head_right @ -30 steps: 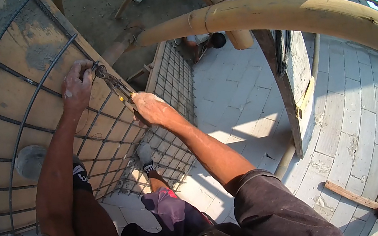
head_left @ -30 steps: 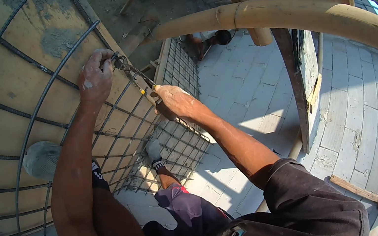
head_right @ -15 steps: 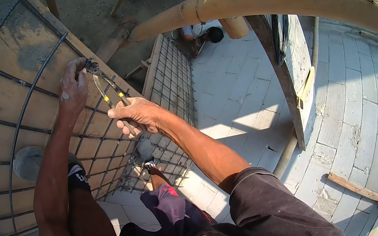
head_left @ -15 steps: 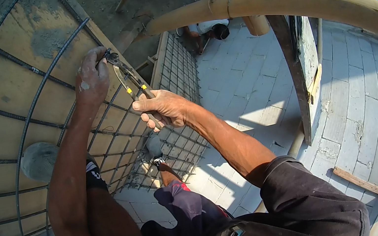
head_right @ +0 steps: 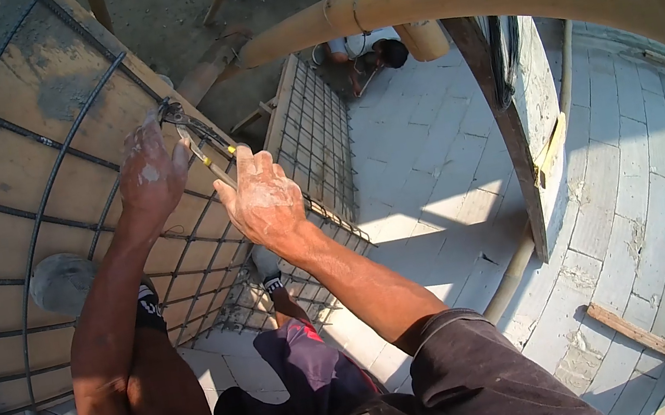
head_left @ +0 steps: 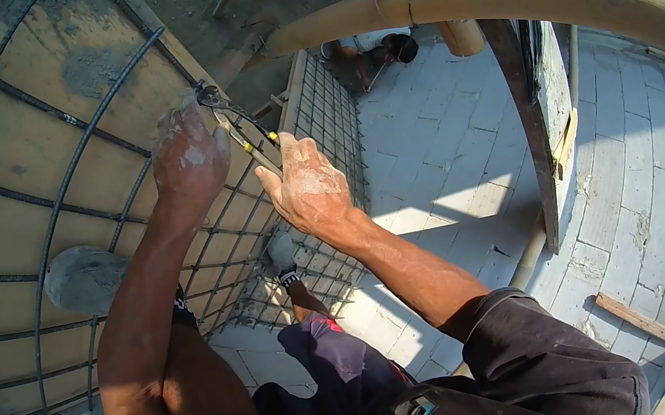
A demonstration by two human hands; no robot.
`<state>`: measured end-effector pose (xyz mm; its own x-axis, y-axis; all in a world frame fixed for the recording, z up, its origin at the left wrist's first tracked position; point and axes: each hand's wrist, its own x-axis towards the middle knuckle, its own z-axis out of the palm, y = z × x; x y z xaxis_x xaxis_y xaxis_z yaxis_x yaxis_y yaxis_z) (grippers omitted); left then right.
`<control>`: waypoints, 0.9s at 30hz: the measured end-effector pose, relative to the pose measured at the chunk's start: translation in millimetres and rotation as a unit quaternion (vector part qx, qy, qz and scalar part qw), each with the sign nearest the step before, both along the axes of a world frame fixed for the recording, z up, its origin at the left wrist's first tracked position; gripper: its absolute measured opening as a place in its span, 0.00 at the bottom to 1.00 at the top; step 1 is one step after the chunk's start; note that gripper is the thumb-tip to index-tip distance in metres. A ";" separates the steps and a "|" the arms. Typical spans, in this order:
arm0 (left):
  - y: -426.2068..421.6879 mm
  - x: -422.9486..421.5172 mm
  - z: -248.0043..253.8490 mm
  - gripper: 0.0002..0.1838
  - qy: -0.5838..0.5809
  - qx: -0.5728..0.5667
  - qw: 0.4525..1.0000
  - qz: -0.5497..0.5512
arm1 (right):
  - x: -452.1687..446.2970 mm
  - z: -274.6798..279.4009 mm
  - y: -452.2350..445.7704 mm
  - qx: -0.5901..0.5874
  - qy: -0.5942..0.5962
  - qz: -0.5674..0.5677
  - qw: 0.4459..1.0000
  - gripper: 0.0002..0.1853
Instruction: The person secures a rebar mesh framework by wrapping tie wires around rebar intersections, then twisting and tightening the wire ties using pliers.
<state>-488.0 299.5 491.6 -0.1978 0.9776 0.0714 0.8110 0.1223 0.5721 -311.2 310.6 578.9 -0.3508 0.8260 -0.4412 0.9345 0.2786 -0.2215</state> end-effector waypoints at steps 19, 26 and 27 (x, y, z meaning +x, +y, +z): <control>-5.1 35.8 -27.4 0.21 -0.448 -0.234 0.857 0.095 | 15.1 -31.6 0.2 0.043 0.078 -0.045 0.995 0.23; 23.0 36.4 39.9 0.17 -0.644 -0.342 0.653 0.205 | 19.8 -35.3 11.0 0.054 0.064 0.016 0.996 0.14; 22.6 37.5 38.1 0.16 -0.652 -0.338 0.649 0.197 | 19.9 -35.7 11.5 0.067 0.054 0.027 0.996 0.13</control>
